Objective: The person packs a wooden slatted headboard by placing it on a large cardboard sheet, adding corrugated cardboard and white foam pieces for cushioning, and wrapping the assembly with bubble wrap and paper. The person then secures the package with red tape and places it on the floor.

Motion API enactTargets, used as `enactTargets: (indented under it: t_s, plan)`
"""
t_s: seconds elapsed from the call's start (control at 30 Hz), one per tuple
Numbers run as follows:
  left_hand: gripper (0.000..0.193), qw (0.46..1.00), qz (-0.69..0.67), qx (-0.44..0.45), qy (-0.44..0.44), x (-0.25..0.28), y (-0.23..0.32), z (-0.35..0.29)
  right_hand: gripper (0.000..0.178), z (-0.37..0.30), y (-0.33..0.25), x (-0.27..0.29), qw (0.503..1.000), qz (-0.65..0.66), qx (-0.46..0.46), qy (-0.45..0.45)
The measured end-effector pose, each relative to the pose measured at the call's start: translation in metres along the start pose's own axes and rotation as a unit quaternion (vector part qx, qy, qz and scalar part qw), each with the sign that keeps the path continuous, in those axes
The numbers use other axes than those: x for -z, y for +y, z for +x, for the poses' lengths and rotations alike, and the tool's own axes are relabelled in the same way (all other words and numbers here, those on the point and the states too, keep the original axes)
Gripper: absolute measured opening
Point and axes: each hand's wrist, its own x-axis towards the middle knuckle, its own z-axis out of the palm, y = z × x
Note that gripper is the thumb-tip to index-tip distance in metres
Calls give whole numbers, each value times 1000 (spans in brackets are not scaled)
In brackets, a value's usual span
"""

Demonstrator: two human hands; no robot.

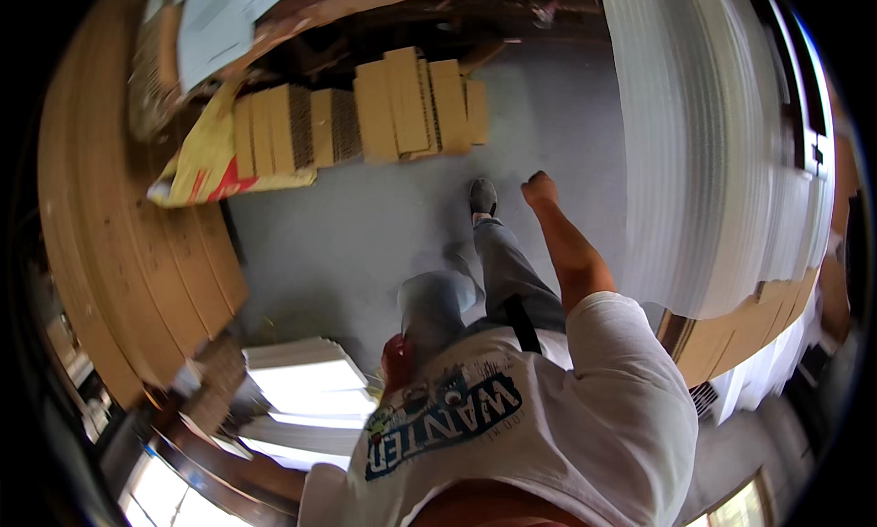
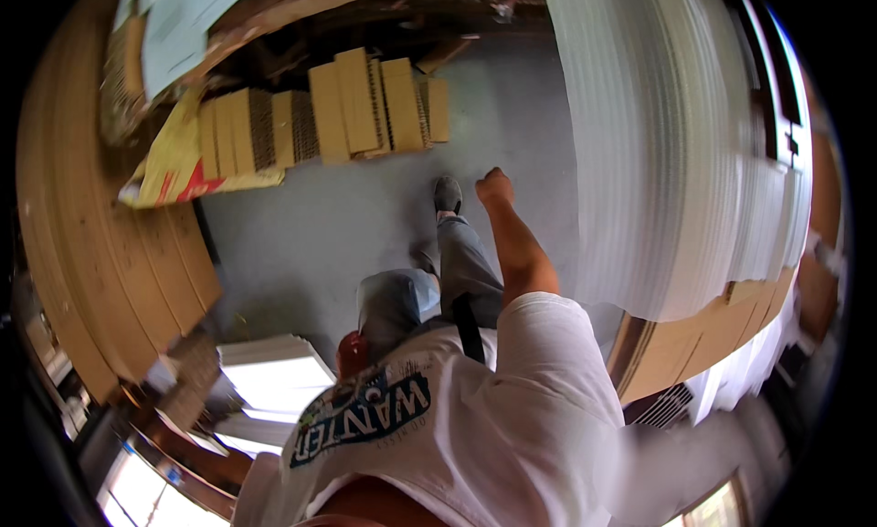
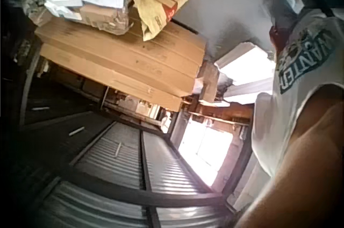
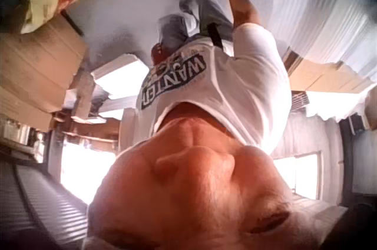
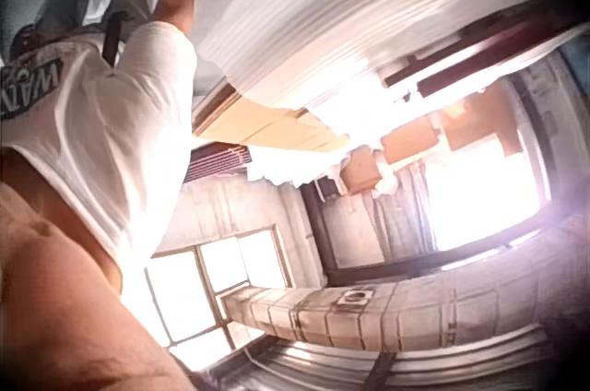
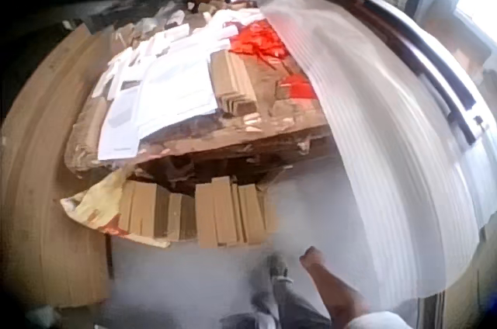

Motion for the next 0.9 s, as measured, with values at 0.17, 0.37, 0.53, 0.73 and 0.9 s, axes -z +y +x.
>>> enactTargets:
  t_s: [0.17,0.37,0.53,0.73,0.9]
  plan:
    - [54,989,56,-50,-130,-11,58,111,51,99,-59,-41,998,47,-26,23]
    - [48,920,216,-281,-165,-67,98,229,82,218,-101,-97,998,19,-53,-1]
    - [44,930,53,-212,-296,-142,97,288,100,280,-95,-159,991,128,-37,19]
    - [45,923,-111,-50,-364,-280,112,367,102,292,-25,-187,966,255,9,40]
    - [58,939,-111,-28,-324,-367,140,437,73,275,55,-169,976,-59,-14,208]
